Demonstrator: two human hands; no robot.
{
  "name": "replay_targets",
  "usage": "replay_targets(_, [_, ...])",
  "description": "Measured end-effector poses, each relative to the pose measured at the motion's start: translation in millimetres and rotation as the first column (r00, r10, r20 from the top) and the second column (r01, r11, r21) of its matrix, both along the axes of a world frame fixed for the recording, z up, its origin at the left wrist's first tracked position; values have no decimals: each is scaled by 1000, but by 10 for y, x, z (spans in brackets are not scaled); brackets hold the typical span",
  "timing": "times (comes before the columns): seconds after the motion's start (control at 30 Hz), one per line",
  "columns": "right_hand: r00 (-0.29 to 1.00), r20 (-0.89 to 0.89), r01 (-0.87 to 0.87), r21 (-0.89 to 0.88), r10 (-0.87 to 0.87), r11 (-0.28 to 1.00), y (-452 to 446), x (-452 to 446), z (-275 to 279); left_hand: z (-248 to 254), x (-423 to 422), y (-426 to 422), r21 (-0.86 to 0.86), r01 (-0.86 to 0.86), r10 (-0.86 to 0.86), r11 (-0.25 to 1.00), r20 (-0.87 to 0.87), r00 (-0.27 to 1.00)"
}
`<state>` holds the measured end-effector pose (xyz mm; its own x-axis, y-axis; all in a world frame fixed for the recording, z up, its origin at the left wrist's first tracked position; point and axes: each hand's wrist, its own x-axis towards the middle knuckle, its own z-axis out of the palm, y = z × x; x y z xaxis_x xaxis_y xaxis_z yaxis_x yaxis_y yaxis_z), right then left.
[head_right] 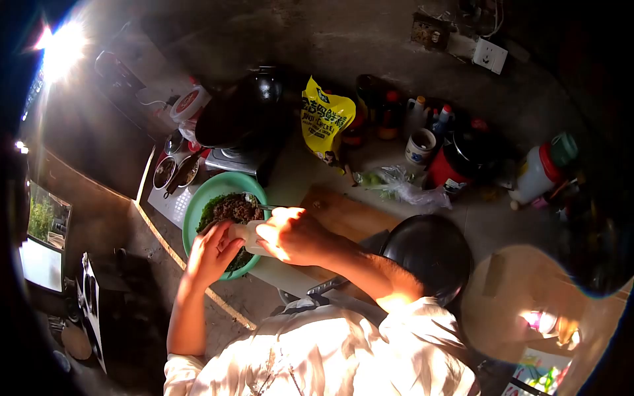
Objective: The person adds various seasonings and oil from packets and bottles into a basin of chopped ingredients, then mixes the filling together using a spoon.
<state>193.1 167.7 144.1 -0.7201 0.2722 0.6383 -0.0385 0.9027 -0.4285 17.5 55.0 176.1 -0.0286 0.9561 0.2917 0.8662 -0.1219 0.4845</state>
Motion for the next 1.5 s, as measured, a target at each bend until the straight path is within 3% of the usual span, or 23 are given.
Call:
replay_targets(0.1, [1000,0,-27,-9,27,1000,150,153,-24,17,56,133,-75,58,-64,996,-78,995])
replay_targets(0.17, [1000,12,-15,-47,16,999,257,274,12,24,140,276,60,246,-237,968,-124,964])
replay_targets(0.23, [998,60,2,-42,0,999,346,392,0,-7,176,379,-9,316,-316,949,-77,946])
replay_targets(0.33, [996,84,5,-139,7,990,469,549,10,-92,228,561,24,428,-425,904,-67,903])
replay_targets(0.43, [996,81,-20,-115,29,993,603,643,-59,-86,351,657,-71,373,-374,925,-7,927])
replay_targets(0.57, [999,36,24,-66,-22,998,678,694,-159,-188,486,799,40,220,-216,975,-88,972])
replay_targets(0.7, [999,29,39,-10,-39,999,748,724,-132,-118,621,923,-160,-44,30,986,-83,996])
replay_targets(0.73, [998,29,54,-9,-54,999,767,730,-132,-142,633,961,-91,-45,38,995,-72,997])
replay_targets(0.87, [999,31,46,-68,-44,997,874,789,-150,-101,727,1042,-111,5,-6,994,-7,1000])
replay_targets(0.93, [1000,15,22,-111,-20,994,926,820,-190,-177,725,1075,70,165,-169,984,50,984])
replay_targets(0.97, [1000,0,-3,-151,3,989,951,835,-211,-195,713,1083,69,166,-169,984,48,984])
replay_targets(1.0, [1000,-1,-2,-152,2,988,978,851,-224,-201,691,1088,-1,284,-283,959,66,957])
replay_targets(1.03, [999,8,-30,-162,32,986,1005,869,-237,-186,682,1093,-67,397,-391,915,92,916])
replay_targets(1.1, [998,17,-56,-172,60,984,1038,904,-268,-123,689,1086,-152,460,-429,875,198,881])
replay_targets(1.17, [998,-15,-60,-222,58,973,1054,928,-305,-107,683,1109,-42,598,-463,801,590,661])
replay_targets(1.2, [998,-13,-58,-222,57,973,1065,925,-322,-131,701,1105,19,533,-340,846,789,512])
replay_targets(1.23, [997,-50,-62,-205,52,977,1076,911,-335,-154,769,1106,1,302,-185,953,790,584])
replay_targets(1.27, [995,-88,-64,-187,48,980,1079,899,-337,-117,775,1135,-70,200,-127,977,565,815])
replay_targets(1.3, [995,-85,-61,-184,45,981,1075,897,-318,-83,783,1171,-101,81,-50,992,280,959])
replay_targets(1.37, [999,-23,-46,-152,43,987,1086,908,-256,-91,882,1170,-355,-3,25,935,57,998])
replay_targets(1.4, [999,-18,-32,-136,30,990,1112,926,-234,-166,939,1178,-174,24,-30,984,-30,999])
replay_targets(1.43, [999,33,-27,-141,32,990,1133,953,-222,-172,962,1183,-150,36,-52,988,-109,993])
replay_targets(1.5, [996,89,-5,-135,17,991,1193,1019,-225,-182,934,1289,-8,288,-288,958,-96,953])
